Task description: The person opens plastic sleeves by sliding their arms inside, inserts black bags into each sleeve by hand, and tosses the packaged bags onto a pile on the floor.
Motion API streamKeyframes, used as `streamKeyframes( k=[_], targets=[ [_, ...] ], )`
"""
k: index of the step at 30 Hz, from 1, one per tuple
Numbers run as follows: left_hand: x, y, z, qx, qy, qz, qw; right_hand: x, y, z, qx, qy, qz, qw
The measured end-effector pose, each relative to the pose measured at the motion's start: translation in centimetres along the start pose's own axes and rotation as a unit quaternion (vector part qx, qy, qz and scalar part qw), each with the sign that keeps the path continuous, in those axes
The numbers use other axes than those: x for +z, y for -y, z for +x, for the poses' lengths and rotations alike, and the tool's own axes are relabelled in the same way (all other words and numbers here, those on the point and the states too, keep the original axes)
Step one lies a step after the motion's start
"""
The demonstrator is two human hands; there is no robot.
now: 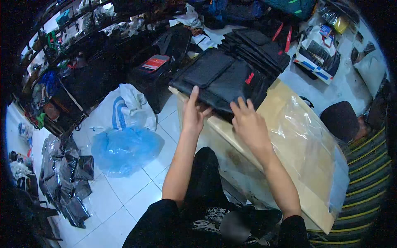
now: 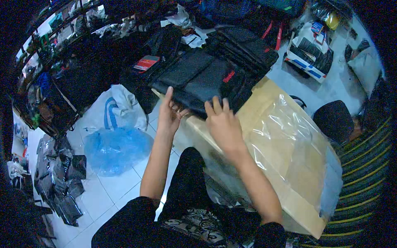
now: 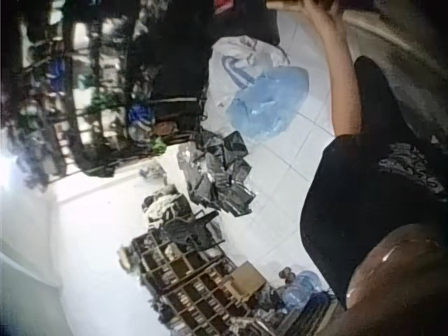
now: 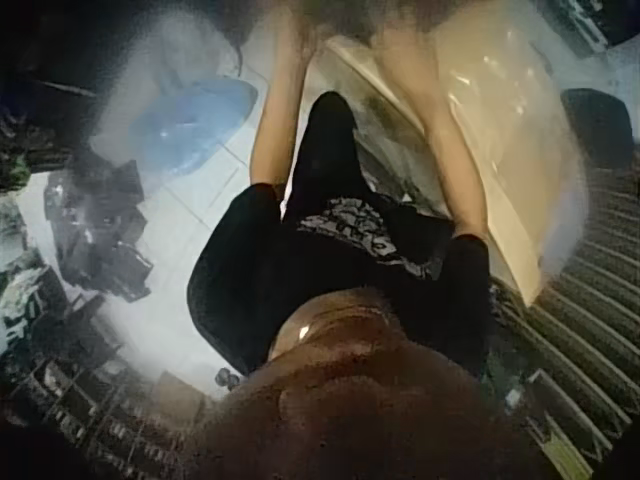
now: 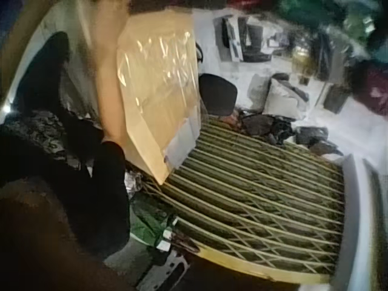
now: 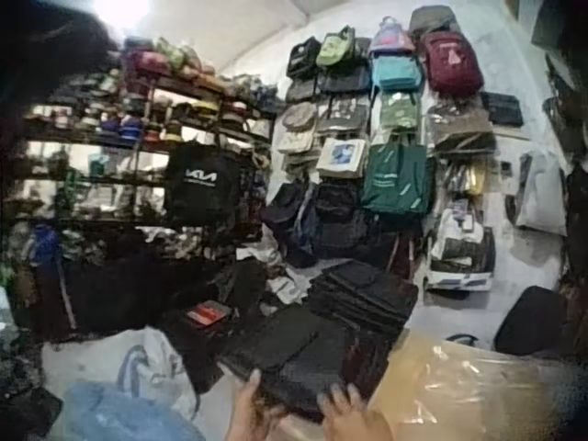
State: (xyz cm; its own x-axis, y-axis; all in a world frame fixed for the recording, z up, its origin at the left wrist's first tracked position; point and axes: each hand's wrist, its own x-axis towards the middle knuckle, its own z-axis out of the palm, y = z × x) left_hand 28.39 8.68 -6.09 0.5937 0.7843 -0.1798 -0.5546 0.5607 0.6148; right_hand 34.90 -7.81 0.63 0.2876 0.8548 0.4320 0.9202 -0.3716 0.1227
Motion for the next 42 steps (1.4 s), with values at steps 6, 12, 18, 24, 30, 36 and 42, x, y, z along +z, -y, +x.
streamKeyframes(
  k=[6,12,18,24,30,36,42],
  targets=[
    [0.9,1.1,2.3,0.044,0.044,-0.072,0.995,0.5,1.6,-1.5,0.049,0.000,0.051,0.998],
    [3.8,0.7,1.6,0.004,-0.003,-0.111,0.994,1.6,1.5,-1.0,0.089,-0.015,-0.016,0.996],
    [4.3,1.3,3.2,0.121,-0.025,-0.034,0.992,0.5,1.3,0.9,0.076,0.014,0.032,0.997],
    [3.3,-1.0,-2.5,0.222,0.006,-0.017,0.975,-3.1,-0.5,1.9,0.137,-0.217,0.204,0.945],
    [-8.6,-6.5,-6.8,0.250,0.123,0.092,0.956,-4.5,-5.3,2.5,0.081,-0.201,0.371,0.903],
    [-12.6,-11.2,-11.1,0.296,0.048,0.217,0.929,-2.9,-0.7,-2.2,-0.008,0.098,0.652,0.752],
    [-16.7,-9.4,-16.1,0.161,0.062,0.169,0.970,2.2,3.7,-6.4,0.190,0.157,0.732,0.635]
  ],
)
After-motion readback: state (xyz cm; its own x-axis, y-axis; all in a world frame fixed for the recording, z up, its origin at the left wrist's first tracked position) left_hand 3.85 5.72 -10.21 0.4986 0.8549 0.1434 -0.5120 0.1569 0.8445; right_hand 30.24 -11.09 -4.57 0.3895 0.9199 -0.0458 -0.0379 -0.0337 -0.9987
